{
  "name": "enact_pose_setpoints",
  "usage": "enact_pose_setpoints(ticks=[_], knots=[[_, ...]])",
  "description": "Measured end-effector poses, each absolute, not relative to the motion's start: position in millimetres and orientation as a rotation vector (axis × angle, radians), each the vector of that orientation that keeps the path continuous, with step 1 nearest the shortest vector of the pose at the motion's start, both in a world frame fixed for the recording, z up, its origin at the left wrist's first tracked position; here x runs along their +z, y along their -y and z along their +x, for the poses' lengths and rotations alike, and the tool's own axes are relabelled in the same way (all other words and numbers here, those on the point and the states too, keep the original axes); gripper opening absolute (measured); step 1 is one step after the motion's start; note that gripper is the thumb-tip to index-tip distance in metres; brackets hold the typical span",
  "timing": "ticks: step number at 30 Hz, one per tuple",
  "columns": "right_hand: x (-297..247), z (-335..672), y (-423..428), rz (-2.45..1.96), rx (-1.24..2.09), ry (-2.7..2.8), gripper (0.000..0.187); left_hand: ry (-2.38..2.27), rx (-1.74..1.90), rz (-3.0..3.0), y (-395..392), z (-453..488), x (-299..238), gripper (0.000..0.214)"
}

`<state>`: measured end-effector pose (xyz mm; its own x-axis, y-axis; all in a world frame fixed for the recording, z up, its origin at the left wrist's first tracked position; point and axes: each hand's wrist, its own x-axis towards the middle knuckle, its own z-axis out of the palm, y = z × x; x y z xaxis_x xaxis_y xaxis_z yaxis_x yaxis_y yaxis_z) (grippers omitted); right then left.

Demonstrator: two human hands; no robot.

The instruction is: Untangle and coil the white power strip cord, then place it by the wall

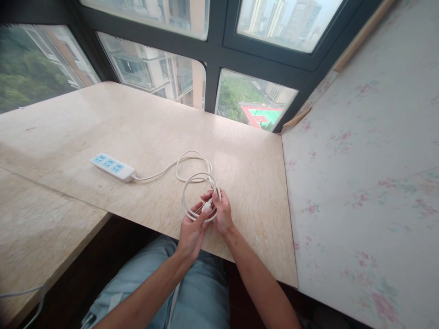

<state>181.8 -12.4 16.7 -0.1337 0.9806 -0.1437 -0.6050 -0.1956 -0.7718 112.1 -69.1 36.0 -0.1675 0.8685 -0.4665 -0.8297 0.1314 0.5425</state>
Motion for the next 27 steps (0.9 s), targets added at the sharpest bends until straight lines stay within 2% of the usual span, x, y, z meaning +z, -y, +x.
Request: enact_pose_setpoints(ticks=[9,18,27], knots=[[17.3,183.3,17.2,-0.838,1.589,0.672,0.015,-0.952,1.448,0.129,69.6,100.8,30.5,0.048],[18.7,206.7,13.2,-0.668,2.033,0.255,0.020,-0.927,1.051,0.344,60.8,45.4,32.5,0.048],[18.6,201.0,15.8,-0.665,2.130,0.429,0.031,-0.955,0.723,0.685,45.2,-16.4,44.7,0.039]])
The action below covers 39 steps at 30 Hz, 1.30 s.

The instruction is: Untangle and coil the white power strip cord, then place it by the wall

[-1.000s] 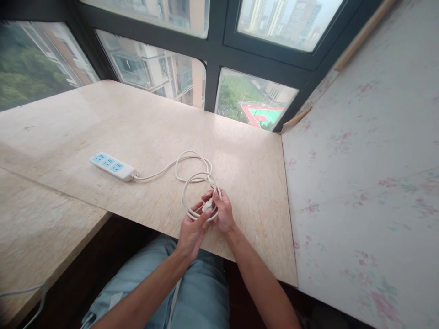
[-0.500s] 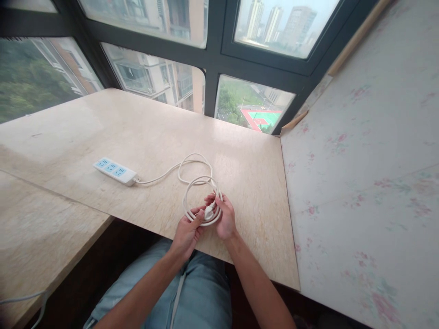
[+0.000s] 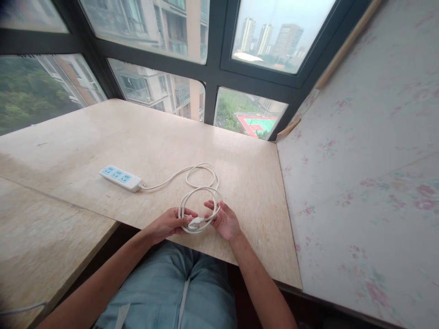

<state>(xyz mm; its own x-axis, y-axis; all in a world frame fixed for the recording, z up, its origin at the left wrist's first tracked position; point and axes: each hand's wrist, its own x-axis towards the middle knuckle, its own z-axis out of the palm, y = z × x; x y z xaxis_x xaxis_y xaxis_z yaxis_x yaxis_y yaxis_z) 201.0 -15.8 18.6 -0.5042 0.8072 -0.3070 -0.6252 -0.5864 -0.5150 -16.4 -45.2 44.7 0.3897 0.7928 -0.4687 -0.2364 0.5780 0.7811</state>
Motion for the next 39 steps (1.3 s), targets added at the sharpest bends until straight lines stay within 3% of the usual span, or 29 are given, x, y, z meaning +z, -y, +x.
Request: enact_pose_setpoints(ticks=[5,12,22,31,39], knots=[[15.7,199.8,11.3,-0.673,2.077,0.302,0.038,-0.908,0.647,0.693,44.5,-25.5,52.6,0.041],[0.7,211.1,-0.5,-0.784,1.915,0.302,0.011,-0.935,0.623,0.695,44.0,-36.0,54.9,0.040],[11.7,214.6,-1.6,-0.855,1.885,0.500,0.030,-0.994,0.555,0.779,35.8,-60.3,63.5,0.035],[2.7,217.3,-0.4,-0.904,1.735,0.479,0.019,-1.088,0.655,0.795,29.6,-63.0,68.4,0.031],[8.6,201.9,4.0,-0.690,1.636,0.219,0.010,-1.003,0.742,0.543,46.7,-55.7,53.1,0.033]])
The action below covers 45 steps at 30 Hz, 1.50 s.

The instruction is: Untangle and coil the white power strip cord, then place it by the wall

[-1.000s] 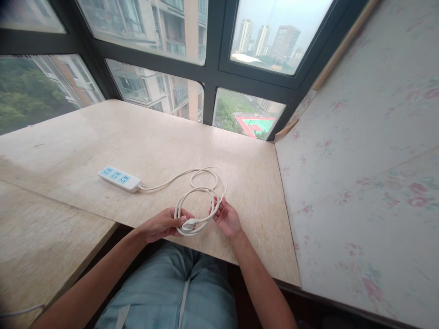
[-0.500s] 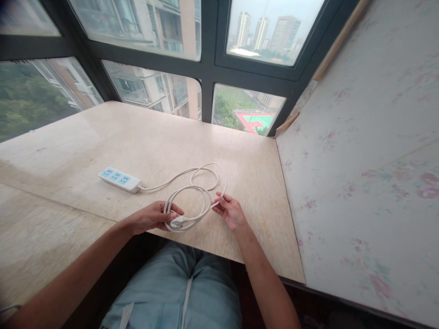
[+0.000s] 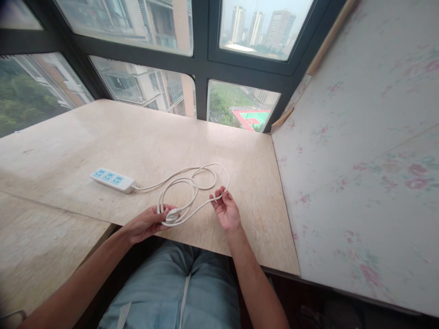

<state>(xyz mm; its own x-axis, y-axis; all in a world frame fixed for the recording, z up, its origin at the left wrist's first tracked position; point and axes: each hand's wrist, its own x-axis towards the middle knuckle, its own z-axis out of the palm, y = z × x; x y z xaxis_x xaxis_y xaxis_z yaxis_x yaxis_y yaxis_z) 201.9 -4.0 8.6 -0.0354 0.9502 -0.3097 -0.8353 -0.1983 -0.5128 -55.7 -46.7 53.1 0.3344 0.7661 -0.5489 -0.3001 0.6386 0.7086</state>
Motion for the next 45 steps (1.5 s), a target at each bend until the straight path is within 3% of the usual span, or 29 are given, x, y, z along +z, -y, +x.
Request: enact_pose_setpoints(ticks=[8,18,25,37,45], knots=[[28.9,173.5,31.6,-0.527,1.665,0.420,0.031,-0.888,0.726,0.378,55.0,-70.5,51.2,0.033],[23.3,157.9,32.0,-0.492,1.668,0.279,0.016,-0.870,0.664,0.410,61.3,-68.4,59.3,0.039],[15.5,165.1,36.5,-0.456,1.827,0.343,0.021,-0.844,0.568,0.523,61.7,-66.5,53.2,0.041],[22.4,209.3,29.6,-0.588,1.818,0.339,0.019,-0.887,0.448,0.631,56.6,-83.8,58.9,0.046],[34.1,225.4,25.1,-0.782,2.002,0.700,0.028,-0.887,0.252,0.790,50.3,-78.2,60.3,0.045]])
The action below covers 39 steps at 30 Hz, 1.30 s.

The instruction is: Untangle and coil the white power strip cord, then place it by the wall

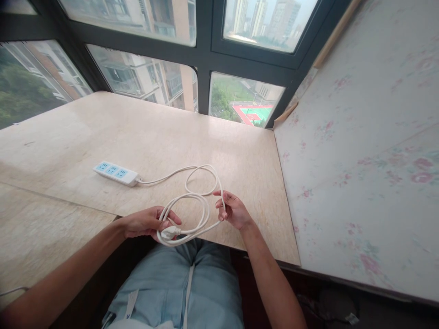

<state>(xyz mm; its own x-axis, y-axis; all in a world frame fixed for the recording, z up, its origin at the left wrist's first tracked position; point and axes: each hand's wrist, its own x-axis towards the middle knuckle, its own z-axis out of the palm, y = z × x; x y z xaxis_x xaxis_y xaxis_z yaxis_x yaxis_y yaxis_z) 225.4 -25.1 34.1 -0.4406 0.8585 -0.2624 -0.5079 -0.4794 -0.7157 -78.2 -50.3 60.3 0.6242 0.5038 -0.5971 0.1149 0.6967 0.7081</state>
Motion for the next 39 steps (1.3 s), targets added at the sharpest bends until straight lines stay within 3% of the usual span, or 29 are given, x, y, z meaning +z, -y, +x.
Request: enact_pose_setpoints(ticks=[9,18,24,29,39], knots=[[52.5,244.5,12.6,-0.913,2.226,0.980,0.030,-0.816,0.075,0.974,18.2,-60.7,73.5,0.042],[63.6,236.4,16.9,-0.988,2.503,1.333,0.058,-0.706,-0.217,1.160,-19.8,-46.8,77.1,0.031],[55.7,231.5,16.7,-1.090,2.317,1.540,0.039,-0.750,-0.280,1.257,-37.6,-34.3,85.2,0.035],[41.0,228.4,23.2,-1.151,2.121,1.259,0.047,-0.809,-0.026,1.088,-43.1,-36.6,83.8,0.039],[23.0,208.3,32.6,-1.157,1.857,0.818,0.045,-0.635,0.904,0.239,13.4,-16.3,51.0,0.015]])
